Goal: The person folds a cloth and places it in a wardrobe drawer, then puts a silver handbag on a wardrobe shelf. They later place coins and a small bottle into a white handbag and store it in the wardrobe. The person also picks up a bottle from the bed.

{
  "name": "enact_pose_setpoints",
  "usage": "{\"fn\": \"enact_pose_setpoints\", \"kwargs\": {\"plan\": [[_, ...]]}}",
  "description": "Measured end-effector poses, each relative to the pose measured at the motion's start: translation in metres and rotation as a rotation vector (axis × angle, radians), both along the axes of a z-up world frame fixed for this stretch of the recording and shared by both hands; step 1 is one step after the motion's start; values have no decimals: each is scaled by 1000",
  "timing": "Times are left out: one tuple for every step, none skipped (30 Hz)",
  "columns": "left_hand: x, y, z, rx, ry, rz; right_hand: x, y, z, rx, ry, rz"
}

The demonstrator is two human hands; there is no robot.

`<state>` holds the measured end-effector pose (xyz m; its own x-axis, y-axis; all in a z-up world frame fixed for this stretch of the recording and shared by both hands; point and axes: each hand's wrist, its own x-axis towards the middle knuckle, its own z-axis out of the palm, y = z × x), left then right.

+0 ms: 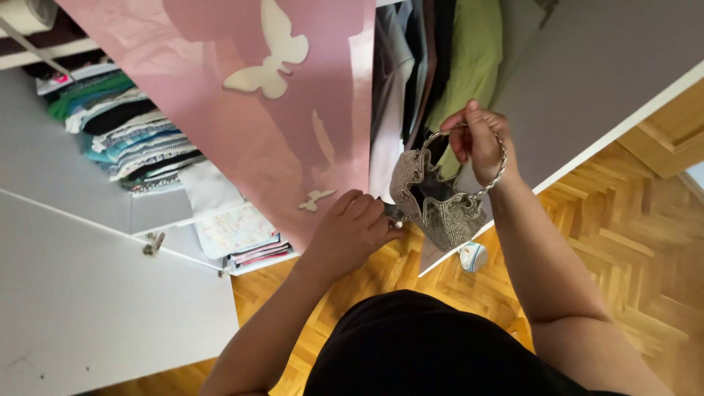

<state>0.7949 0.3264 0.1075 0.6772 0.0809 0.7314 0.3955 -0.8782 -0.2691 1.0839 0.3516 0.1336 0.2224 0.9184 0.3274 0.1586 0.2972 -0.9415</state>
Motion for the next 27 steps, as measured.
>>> {"fn": "enact_pose_setpoints", "kwargs": {"plan": [[2, -3, -1, -172, -56, -34, -3, 2, -4, 9, 26, 6], [2, -4, -1, -337, -114, -62, -7, 7, -6, 24, 53, 17], [0, -7, 16, -336, -116, -43, -5, 10, -7, 24, 55, 36], [-4, -13, 32, -626, -64, -52, -4, 9, -10, 15, -1, 107], [-8, -19, 48, -916, -14, -61, -3, 9, -13, 8, -56, 178], [-7, -19, 56, -919, -19, -44, -3, 2, -9, 6, -53, 194], [-6, -19, 63, -969, -19, -34, -3, -4, -4, 7, -218, 321], [-4, -19, 70, -1021, -23, -26, -1, -11, 1, 10, -387, 447], [-2, -19, 76, -1025, -33, -11, -2, -19, 14, 9, -388, 465], [0, -17, 82, -1036, -30, -43, -1, -26, 28, 42, -505, 551], [2, -16, 89, -1047, -27, -74, 0, -33, 42, 78, -623, 637], [2, -15, 92, -1041, -35, -64, -3, -38, 48, 87, -626, 647], [2, -15, 96, -1107, 22, -82, -6, -43, 55, 195, -514, 687], [2, -17, 98, -1181, 80, -102, -9, -50, 60, 293, -395, 726], [3, -18, 102, -1183, 72, -93, -20, -52, 50, 293, -395, 737], [3, -19, 106, -1171, 102, -79, -31, -56, 40, 265, -323, 698], [4, -20, 109, -1158, 133, -65, -42, -59, 29, 237, -251, 659], [3, -21, 115, -1158, 129, -59, -46, -61, 24, 238, -251, 665], [1, -22, 121, -1128, 141, -50, -50, -63, 19, 190, -224, 618], [0, -23, 128, -1096, 155, -40, -55, -64, 13, 145, -198, 568], [1, -23, 125, -1093, 153, -36, -56, -62, 11, 148, -197, 572], [1, -23, 121, -1033, 173, -21, -58, -62, 9, 164, -213, 546], [2, -24, 118, -973, 193, -6, -59, -62, 6, 181, -229, 521], [2, -24, 117, -977, 196, -9, -58, -60, 2, 177, -227, 518], [3, -24, 117, -904, 162, 1, -56, -59, -2, 230, -259, 501], [4, -23, 117, -827, 128, 8, -54, -56, -5, 287, -294, 482], [7, -22, 109, -826, 131, 2, -51, -58, -8, 287, -295, 475]]}}
